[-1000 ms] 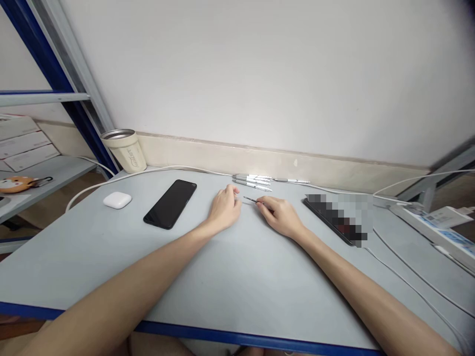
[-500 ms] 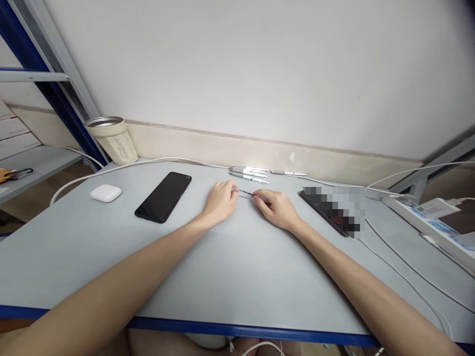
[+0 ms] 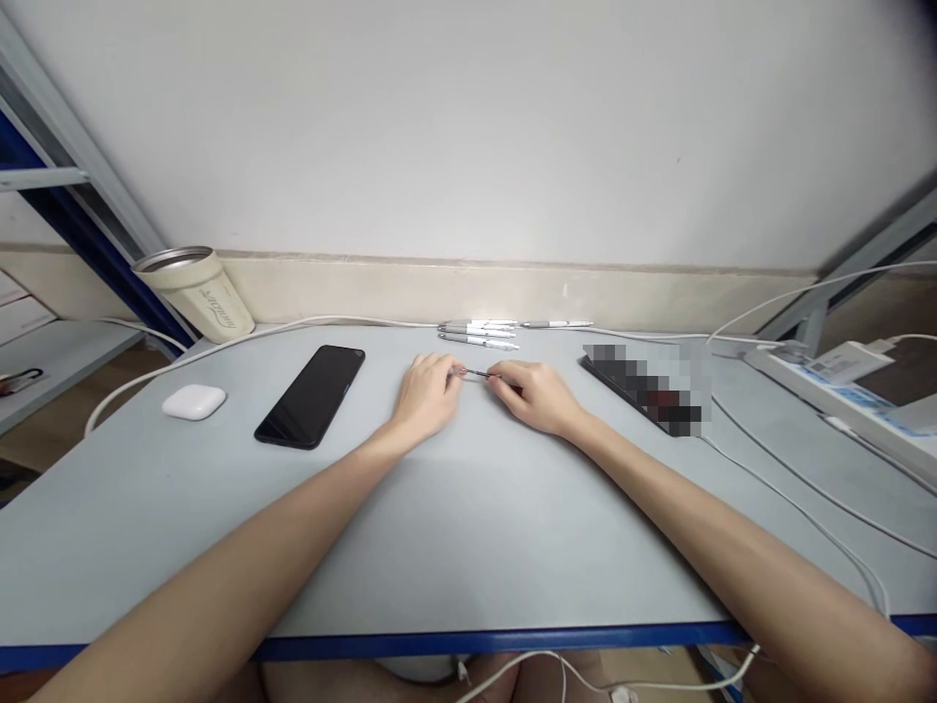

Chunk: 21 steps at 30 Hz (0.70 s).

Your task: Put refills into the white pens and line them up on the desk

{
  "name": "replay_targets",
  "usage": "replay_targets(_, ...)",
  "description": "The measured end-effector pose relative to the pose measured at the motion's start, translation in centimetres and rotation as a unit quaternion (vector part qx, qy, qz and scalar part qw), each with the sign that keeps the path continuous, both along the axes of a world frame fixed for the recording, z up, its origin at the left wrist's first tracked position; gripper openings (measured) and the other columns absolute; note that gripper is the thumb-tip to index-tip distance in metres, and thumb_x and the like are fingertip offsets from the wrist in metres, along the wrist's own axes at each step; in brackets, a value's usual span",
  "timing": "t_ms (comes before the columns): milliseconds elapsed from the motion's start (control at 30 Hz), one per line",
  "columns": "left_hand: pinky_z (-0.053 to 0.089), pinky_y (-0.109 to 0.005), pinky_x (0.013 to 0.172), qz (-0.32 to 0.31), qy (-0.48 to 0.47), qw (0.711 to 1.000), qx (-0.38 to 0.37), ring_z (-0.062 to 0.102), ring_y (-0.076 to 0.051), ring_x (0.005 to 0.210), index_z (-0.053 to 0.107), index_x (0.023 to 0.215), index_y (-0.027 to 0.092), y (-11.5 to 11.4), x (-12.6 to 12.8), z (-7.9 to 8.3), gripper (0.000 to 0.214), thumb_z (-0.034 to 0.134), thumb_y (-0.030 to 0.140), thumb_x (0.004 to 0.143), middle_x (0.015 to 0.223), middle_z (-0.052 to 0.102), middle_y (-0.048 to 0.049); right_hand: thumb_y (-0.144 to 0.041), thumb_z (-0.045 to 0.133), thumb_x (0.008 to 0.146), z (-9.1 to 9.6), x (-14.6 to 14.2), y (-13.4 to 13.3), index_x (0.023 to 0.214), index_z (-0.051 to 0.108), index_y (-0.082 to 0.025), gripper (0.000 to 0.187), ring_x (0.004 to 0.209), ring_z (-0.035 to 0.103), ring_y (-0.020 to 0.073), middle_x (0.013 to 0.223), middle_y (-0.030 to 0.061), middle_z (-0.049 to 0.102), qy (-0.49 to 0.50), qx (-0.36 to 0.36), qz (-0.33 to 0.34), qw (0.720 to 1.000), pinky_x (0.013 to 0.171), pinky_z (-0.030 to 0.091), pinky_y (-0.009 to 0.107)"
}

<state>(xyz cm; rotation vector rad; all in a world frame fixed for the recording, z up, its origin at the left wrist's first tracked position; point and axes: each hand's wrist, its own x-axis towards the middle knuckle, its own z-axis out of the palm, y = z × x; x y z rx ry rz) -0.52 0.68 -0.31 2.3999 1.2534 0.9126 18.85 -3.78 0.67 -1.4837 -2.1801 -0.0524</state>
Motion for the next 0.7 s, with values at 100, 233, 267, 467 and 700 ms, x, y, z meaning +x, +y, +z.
replay_targets(100,0.042,-0.035,0.089,-0.005,0.013,1.0,0.004,0.052,-0.022,0.1,0.064,0.103,0.023,-0.08,0.02,0.0,0.028,0.04,0.019,0.089,0.104,0.065,-0.0027,-0.027,0.043,0.091,0.01,0.0,0.05,0.099,0.064,-0.022,0.024,0.067,0.058,0.0147,0.085,0.0029,0.069,-0.003,0.0,0.004,1.0,0.06,0.036,0.024)
replay_targets(233,0.042,-0.035,0.09,-0.017,0.025,0.999,0.01,0.05,-0.022,0.101,0.063,0.112,0.023,-0.15,0.05,-0.04,0.033,0.039,0.02,0.09,0.103,0.06,-0.0053,-0.027,0.043,0.092,0.02,-0.07,0.07,0.099,0.064,-0.022,0.023,0.067,0.058,0.0145,0.085,0.0028,0.069,-0.008,-0.004,0.006,1.0,0.06,0.036,0.024)
replay_targets(267,0.042,-0.035,0.09,-0.024,0.025,0.999,0.013,0.05,-0.022,0.102,0.062,0.114,0.023,-0.16,0.05,-0.06,0.034,0.039,0.02,0.089,0.103,0.059,-0.0058,-0.027,0.043,0.092,0.0,-0.08,0.08,0.099,0.064,-0.022,0.023,0.067,0.058,0.0146,0.086,0.003,0.069,-0.009,-0.004,0.007,1.0,0.06,0.036,0.024)
replay_targets(467,0.043,-0.033,0.088,-0.036,0.03,0.998,0.033,0.05,-0.019,0.097,0.058,0.123,0.021,-0.15,-0.04,0.02,0.04,0.039,0.02,0.088,0.098,0.049,-0.0068,-0.028,0.043,0.092,-0.2,0.04,0.13,0.098,0.064,-0.021,0.023,0.068,0.058,0.0149,0.087,0.0039,0.069,-0.007,-0.001,0.02,1.0,0.062,0.037,0.024)
replay_targets(700,0.044,-0.033,0.087,-0.087,0.051,0.993,0.063,0.049,-0.02,0.099,0.052,0.128,0.019,-0.49,0.0,0.1,0.04,0.036,0.021,0.092,0.105,0.052,-0.0076,-0.027,0.042,0.092,-0.18,0.01,0.05,0.096,0.064,-0.021,0.023,0.069,0.059,0.0148,0.085,0.0041,0.068,-0.011,0.004,0.033,0.999,0.062,0.038,0.024)
